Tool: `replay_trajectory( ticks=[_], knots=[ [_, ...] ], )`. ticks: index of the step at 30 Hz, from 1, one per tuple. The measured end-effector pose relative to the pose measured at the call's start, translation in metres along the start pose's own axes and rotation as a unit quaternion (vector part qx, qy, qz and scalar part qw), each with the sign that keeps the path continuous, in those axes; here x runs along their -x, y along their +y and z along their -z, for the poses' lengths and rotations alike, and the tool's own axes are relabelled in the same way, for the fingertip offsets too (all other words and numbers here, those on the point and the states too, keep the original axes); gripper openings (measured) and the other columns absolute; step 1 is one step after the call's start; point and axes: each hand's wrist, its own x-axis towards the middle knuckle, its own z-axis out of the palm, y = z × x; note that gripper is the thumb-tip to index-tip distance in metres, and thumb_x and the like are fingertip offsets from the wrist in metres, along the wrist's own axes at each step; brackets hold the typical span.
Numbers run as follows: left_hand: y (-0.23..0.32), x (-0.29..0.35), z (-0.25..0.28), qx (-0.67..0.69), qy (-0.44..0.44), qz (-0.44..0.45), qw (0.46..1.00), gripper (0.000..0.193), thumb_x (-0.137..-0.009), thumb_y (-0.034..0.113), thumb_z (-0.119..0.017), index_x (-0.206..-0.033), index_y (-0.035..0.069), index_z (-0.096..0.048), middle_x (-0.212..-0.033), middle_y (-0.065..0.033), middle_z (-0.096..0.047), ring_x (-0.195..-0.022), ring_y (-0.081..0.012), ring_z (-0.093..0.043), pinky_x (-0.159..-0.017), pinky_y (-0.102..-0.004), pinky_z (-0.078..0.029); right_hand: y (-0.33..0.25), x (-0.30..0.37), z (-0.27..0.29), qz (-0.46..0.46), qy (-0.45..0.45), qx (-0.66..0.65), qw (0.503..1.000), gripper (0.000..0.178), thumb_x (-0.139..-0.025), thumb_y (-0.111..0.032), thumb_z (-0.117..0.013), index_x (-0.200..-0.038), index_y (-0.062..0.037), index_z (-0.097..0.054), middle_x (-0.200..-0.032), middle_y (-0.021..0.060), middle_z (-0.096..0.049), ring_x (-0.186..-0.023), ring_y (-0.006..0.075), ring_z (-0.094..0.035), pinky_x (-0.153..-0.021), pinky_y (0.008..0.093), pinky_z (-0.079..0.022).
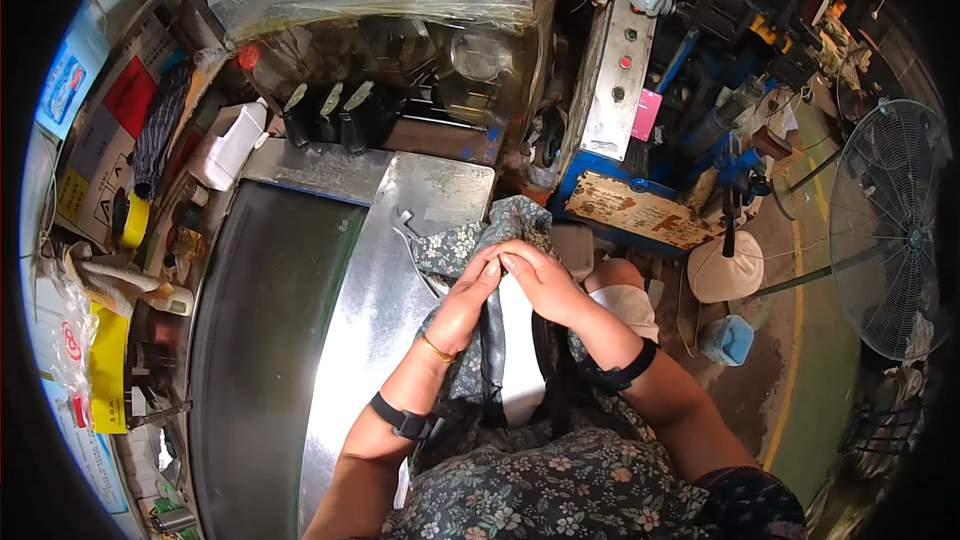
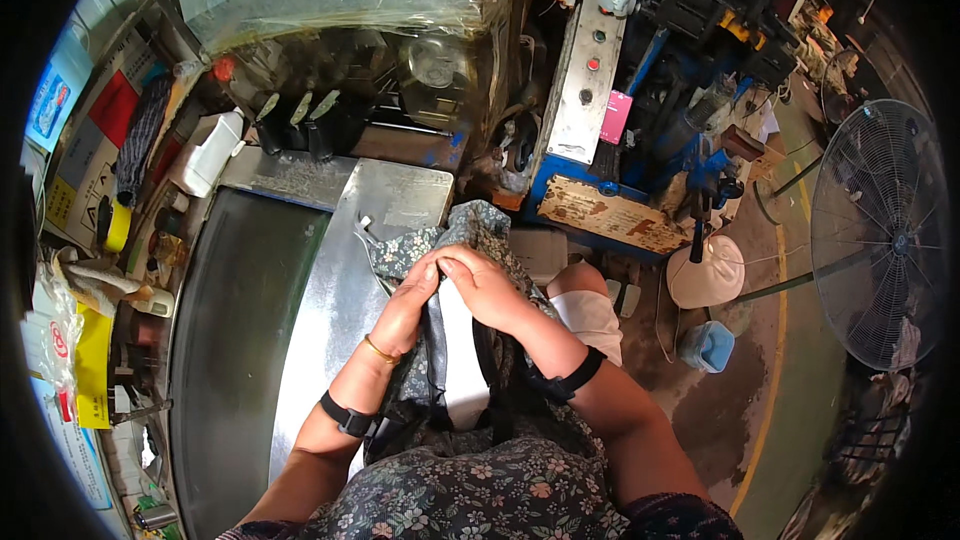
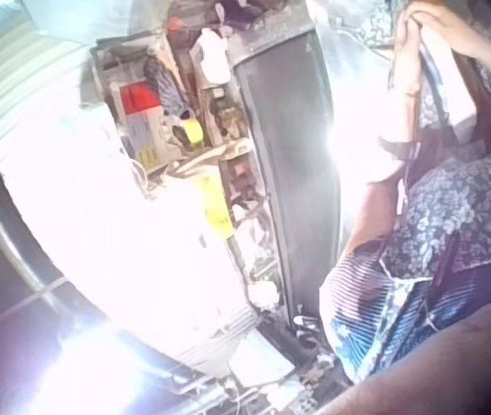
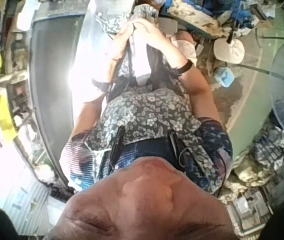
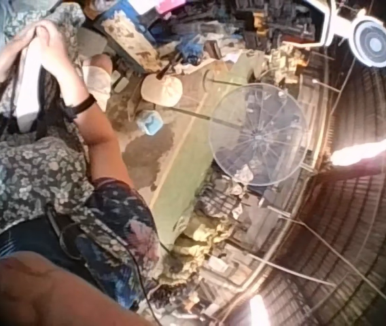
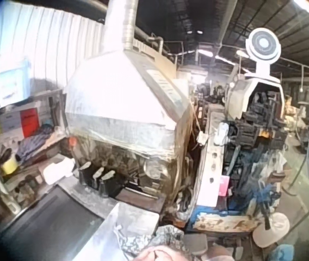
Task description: Operating a shoe lasting machine and placing shoe components on a conveyor belt.
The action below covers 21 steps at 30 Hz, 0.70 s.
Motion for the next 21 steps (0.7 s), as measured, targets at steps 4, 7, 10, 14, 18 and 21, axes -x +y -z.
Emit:
replay_trajectory(
  ticks=[4,7,10,14,18,21],
  knots=[
    [-0.005,-0.008,0.005,-0.037,-0.026,-0.021,0.999,0.035,-0.1,0.021,-0.051,-0.129,0.002,-0.053,-0.126,-0.0047,-0.055,-0.118,-0.0139,-0.048,-0.104,-0.0276,-0.034,-0.007,-0.005,0.001,-0.101,0.006,-0.14,0.985,0.032,-0.103,-0.022,-0.039,-0.123,-0.0045,-0.057,-0.124,0.0072,-0.059,-0.116,0.0176,-0.053,-0.1,0.03,-0.038],
    [-0.002,-0.009,0.004,-0.071,-0.023,-0.037,0.997,0.034,-0.099,0.02,-0.052,-0.128,0.002,-0.053,-0.124,-0.0058,-0.056,-0.117,-0.0144,-0.049,-0.103,-0.0279,-0.035,-0.009,0.003,0.031,-0.088,-0.111,-0.296,0.945,0.033,-0.1,-0.017,-0.042,-0.129,-0.0049,-0.053,-0.129,0.0113,-0.057,-0.124,0.0204,-0.05,-0.105,0.0315,-0.035],
    [-0.011,-0.013,0.011,-0.164,-0.001,-0.064,0.984,0.035,-0.099,0.02,-0.053,-0.129,0.002,-0.052,-0.122,-0.0073,-0.058,-0.117,-0.0149,-0.049,-0.103,-0.0281,-0.036,-0.022,0.014,-0.01,0.007,0.094,0.106,0.99,0.032,-0.098,-0.01,-0.044,-0.128,-0.0029,-0.051,-0.125,0.0195,-0.057,-0.12,0.0296,-0.054,-0.101,0.0354,-0.04],
    [0.005,-0.005,0.018,-0.068,-0.028,-0.021,0.997,0.049,-0.097,0.026,-0.056,-0.14,0.009,-0.041,-0.13,-0.0078,-0.052,-0.114,-0.0179,-0.052,-0.099,-0.0302,-0.04,-0.011,0.013,-0.002,0.028,0.037,-0.009,0.999,0.05,-0.088,-0.008,-0.059,-0.136,-0.0026,-0.044,-0.132,0.0195,-0.052,-0.126,0.0305,-0.049,-0.105,0.0367,-0.038],
    [0.065,0.003,0.076,0.062,0.012,0.249,0.966,0.067,-0.093,0.053,-0.053,-0.141,0.008,-0.041,-0.132,-0.0112,-0.054,-0.115,-0.0211,-0.056,-0.095,-0.037,-0.047,-0.058,0.028,-0.031,0.174,-0.044,0.146,0.973,0.089,-0.074,-0.026,-0.078,-0.145,0.0001,-0.03,-0.151,0.0217,-0.028,-0.143,0.0346,-0.023,-0.115,0.041,-0.023],
    [0.108,0.022,0.09,-0.091,-0.048,0.367,0.924,0.062,-0.092,0.052,-0.055,-0.126,0.0,-0.055,-0.118,-0.0147,-0.064,-0.106,-0.0231,-0.063,-0.09,-0.0362,-0.053,-0.091,0.041,-0.059,0.297,-0.214,0.125,0.922,0.062,-0.079,-0.027,-0.076,-0.133,-0.0069,-0.053,-0.154,0.0208,-0.024,-0.146,0.0391,-0.011,-0.116,0.0456,-0.02]
  ],
)
